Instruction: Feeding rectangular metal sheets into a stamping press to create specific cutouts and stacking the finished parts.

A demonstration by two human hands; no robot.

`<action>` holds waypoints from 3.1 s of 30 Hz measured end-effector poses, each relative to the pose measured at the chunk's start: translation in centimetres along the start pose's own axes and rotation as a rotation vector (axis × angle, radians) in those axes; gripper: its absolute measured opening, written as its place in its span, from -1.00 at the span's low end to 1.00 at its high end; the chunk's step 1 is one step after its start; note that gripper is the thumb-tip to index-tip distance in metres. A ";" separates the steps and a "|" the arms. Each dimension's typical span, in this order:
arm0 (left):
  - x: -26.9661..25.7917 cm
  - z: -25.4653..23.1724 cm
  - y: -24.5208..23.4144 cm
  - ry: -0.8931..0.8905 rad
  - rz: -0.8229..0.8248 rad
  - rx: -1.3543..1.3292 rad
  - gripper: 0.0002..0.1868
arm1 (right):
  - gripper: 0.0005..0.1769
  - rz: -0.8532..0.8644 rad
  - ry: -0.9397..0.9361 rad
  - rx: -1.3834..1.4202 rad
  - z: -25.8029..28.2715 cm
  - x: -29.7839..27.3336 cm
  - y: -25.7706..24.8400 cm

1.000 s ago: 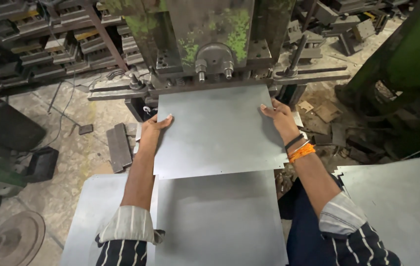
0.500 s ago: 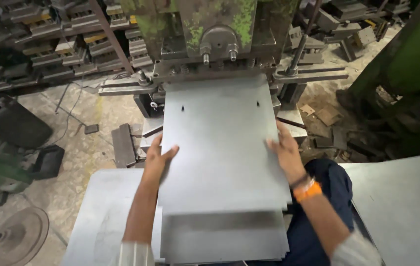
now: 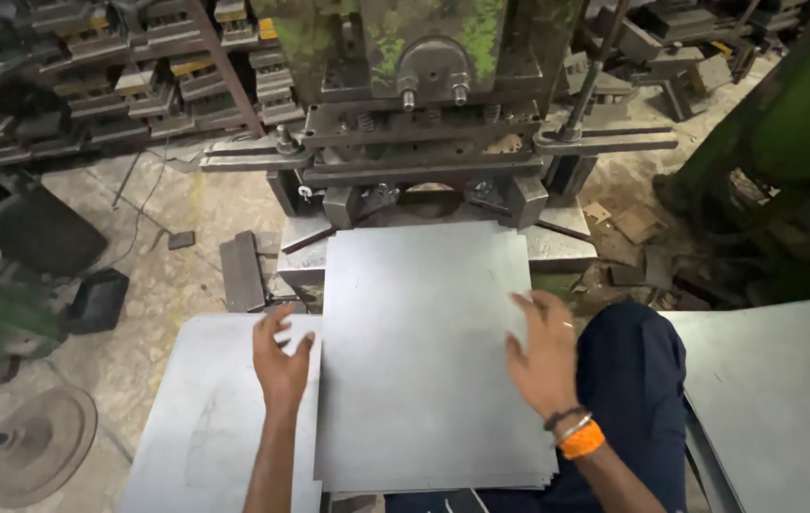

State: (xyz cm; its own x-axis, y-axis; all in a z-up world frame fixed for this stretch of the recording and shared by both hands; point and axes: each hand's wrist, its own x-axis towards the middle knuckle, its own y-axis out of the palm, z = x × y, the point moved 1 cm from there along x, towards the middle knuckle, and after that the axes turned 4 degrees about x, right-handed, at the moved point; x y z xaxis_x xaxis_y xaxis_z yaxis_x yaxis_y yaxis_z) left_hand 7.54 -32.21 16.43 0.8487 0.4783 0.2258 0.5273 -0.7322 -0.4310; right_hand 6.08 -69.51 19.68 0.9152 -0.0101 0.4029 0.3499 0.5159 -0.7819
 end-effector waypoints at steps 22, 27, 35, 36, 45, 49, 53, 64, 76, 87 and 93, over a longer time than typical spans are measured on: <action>6.3 34.9 -21.0 -0.732 -0.026 0.805 0.03 | -0.83 1.011 -0.750 -0.248 22.3 -4.2 30.7; 6.2 27.6 -23.4 -0.568 -0.079 0.739 -0.23 | -0.66 1.117 -0.762 -0.381 24.1 -3.9 27.2; 7.4 9.9 -29.3 -0.491 -0.382 0.322 -0.60 | -0.58 0.790 -0.224 0.478 24.1 0.1 12.0; 7.8 8.9 -29.3 -0.457 -0.378 0.181 -0.58 | -0.51 0.738 -0.027 0.578 23.6 0.7 10.3; 7.3 13.1 -12.1 -0.651 0.042 -0.585 -0.53 | -0.58 0.289 0.560 1.362 7.0 1.2 8.1; 0.9 -5.6 -5.7 -0.545 0.302 -0.606 -0.23 | -0.41 0.150 0.605 1.228 -0.4 4.0 4.0; 2.5 -2.8 0.5 -0.378 0.491 -0.629 -0.16 | -0.45 0.111 0.569 1.186 -3.6 4.9 0.7; 11.4 -5.5 6.4 -0.350 0.502 -0.656 -0.43 | -0.53 0.021 0.482 1.069 -6.7 16.2 1.2; 19.2 -2.9 11.5 -0.321 0.437 -0.408 -0.55 | -0.36 0.052 0.563 1.152 -11.2 22.4 6.2; 17.2 -5.9 10.6 -0.380 0.423 -0.434 -0.46 | -0.40 -0.003 0.585 1.108 -9.2 21.9 4.7; 18.3 -3.7 12.1 -0.386 0.416 -0.468 -0.47 | -0.27 -0.030 0.571 0.987 -10.5 21.8 5.1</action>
State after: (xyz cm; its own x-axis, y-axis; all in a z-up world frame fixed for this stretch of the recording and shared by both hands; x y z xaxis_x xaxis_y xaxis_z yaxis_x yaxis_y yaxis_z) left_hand 29.61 -34.08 18.62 0.9532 0.1895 -0.2356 0.2006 -0.9794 0.0237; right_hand 29.87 -76.12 19.49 0.9548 -0.2916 -0.0574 0.2941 0.9549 0.0411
